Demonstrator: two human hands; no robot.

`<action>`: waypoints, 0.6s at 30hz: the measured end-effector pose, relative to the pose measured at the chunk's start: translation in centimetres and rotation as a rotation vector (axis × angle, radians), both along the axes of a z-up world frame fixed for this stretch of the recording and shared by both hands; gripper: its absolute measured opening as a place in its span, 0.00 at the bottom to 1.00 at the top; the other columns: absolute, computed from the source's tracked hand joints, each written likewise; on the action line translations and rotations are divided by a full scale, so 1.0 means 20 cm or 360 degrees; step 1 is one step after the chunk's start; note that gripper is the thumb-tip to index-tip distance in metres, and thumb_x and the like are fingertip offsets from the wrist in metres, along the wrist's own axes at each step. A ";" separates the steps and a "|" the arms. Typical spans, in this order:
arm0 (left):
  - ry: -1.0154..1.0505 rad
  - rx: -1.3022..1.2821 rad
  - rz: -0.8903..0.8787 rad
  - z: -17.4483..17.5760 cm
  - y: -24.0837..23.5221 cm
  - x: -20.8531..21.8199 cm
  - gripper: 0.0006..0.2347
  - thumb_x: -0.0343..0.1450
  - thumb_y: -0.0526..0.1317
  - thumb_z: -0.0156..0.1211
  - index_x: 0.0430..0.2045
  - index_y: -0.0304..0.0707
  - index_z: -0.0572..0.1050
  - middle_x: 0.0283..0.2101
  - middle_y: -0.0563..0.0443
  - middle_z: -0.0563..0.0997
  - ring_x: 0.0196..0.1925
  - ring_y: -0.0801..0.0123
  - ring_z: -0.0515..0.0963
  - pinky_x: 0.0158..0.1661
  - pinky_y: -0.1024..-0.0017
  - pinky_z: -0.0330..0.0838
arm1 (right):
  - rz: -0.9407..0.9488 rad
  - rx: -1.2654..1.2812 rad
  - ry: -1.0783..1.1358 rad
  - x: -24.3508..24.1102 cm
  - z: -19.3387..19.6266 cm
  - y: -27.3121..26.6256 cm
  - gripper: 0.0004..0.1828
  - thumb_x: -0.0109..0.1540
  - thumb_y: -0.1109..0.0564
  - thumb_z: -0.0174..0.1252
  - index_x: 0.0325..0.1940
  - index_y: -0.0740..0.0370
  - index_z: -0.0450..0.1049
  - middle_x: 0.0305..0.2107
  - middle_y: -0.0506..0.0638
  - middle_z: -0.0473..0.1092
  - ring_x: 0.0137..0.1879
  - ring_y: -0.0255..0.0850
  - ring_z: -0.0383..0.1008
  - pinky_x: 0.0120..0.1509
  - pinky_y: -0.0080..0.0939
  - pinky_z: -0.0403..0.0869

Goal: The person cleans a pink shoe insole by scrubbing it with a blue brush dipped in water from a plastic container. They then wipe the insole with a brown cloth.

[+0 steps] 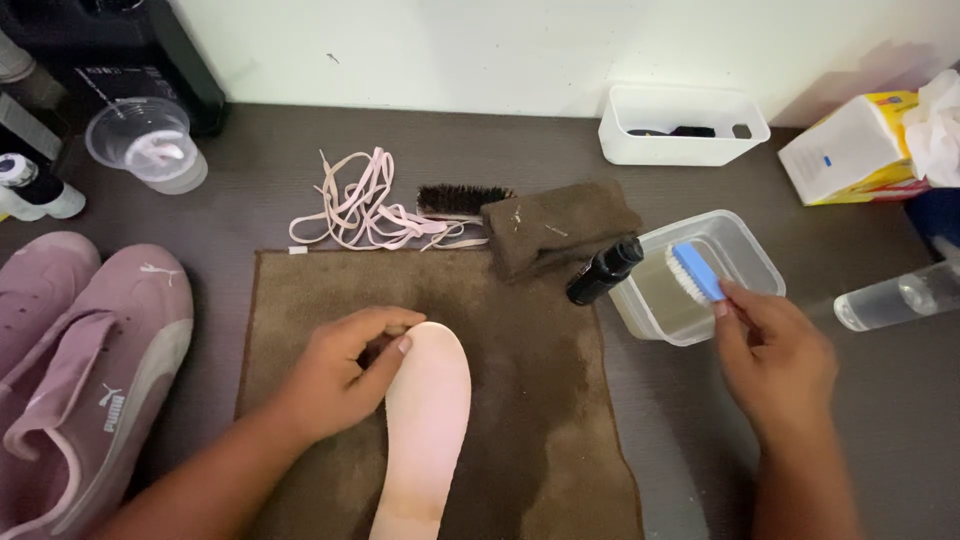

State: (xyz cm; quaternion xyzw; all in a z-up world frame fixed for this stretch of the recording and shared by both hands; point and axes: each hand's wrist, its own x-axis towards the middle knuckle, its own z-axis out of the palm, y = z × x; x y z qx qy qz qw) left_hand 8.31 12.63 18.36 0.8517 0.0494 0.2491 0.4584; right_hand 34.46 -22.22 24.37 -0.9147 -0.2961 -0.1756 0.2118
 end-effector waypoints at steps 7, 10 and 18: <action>0.0111 -0.0157 0.0060 0.01 0.01 0.00 0.11 0.75 0.38 0.52 0.44 0.40 0.82 0.41 0.57 0.88 0.41 0.76 0.84 0.44 0.77 0.75 | -0.0044 -0.0167 0.0006 0.04 -0.04 -0.01 0.18 0.68 0.51 0.55 0.60 0.51 0.82 0.46 0.48 0.78 0.50 0.45 0.77 0.51 0.46 0.71; 0.0134 -0.0162 0.0055 0.02 0.01 0.00 0.11 0.75 0.38 0.51 0.44 0.40 0.82 0.43 0.56 0.89 0.44 0.74 0.86 0.47 0.75 0.76 | -0.0159 -0.0219 0.0005 0.01 -0.03 0.02 0.18 0.68 0.50 0.53 0.60 0.44 0.82 0.47 0.42 0.77 0.53 0.42 0.77 0.52 0.47 0.71; 0.0185 -0.0184 0.0010 0.01 0.00 0.00 0.10 0.74 0.37 0.53 0.43 0.43 0.82 0.32 0.61 0.84 0.32 0.79 0.77 0.36 0.77 0.70 | -0.0137 -0.0268 -0.0030 0.02 -0.04 0.01 0.18 0.69 0.50 0.53 0.60 0.45 0.81 0.47 0.43 0.77 0.51 0.43 0.78 0.50 0.49 0.73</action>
